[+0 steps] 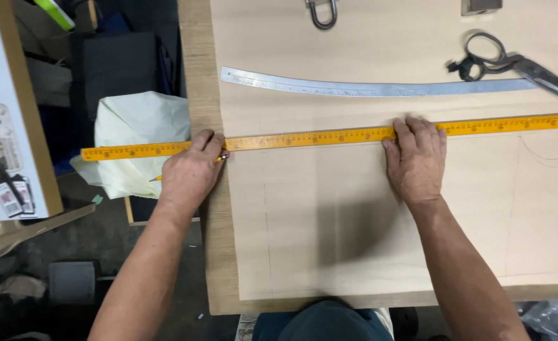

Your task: The person uses a pencil and various measuring tools, including a set square, a flexible ruler, and a metal ruler, to draw lines and curves on a large sheet of pattern paper. They measure and mark specific points, then connect them to create a garment pattern layout on a wooden workbench.

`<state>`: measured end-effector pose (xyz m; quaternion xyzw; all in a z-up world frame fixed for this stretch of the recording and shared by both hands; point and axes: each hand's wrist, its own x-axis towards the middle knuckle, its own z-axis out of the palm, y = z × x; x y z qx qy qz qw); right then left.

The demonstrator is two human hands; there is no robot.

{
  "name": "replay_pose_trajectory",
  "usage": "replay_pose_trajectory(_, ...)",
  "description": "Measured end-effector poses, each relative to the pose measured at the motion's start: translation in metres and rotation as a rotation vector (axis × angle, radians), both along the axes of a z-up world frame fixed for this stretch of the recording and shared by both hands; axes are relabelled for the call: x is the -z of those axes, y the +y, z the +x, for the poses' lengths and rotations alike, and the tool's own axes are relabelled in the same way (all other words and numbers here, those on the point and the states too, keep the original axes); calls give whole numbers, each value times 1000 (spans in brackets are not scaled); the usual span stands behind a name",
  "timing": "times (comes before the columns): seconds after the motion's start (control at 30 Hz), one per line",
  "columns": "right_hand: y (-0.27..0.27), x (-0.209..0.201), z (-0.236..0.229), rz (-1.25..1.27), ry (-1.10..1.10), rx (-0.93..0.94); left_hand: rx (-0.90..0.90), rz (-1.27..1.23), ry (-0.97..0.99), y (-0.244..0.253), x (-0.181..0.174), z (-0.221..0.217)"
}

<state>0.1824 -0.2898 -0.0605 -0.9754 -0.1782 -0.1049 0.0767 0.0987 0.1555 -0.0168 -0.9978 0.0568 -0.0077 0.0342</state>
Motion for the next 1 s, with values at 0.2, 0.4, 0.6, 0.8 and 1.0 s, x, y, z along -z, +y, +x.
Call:
replay_pose_trajectory(0.2, 4, -9, -5, -45, 19, 23, -14, -2, 44, 0, -3, 0)
replay_pose_trajectory(0.4, 54, -28, -36, -37, 40, -53, -2, 24, 8, -2, -7, 1)
replay_pose_trajectory(0.6, 63, -1, -49, -11, 33, -17, 18, -11, -14, 0, -4, 1)
replay_pose_trajectory(0.8, 62, 8, -52, -5, -34, -18, 24, 17, -73, 0, 0, 1)
replay_pose_trajectory(1.0, 62, 11, -53, -2, -22, -8, 20, 27, -74, -1, -1, 0)
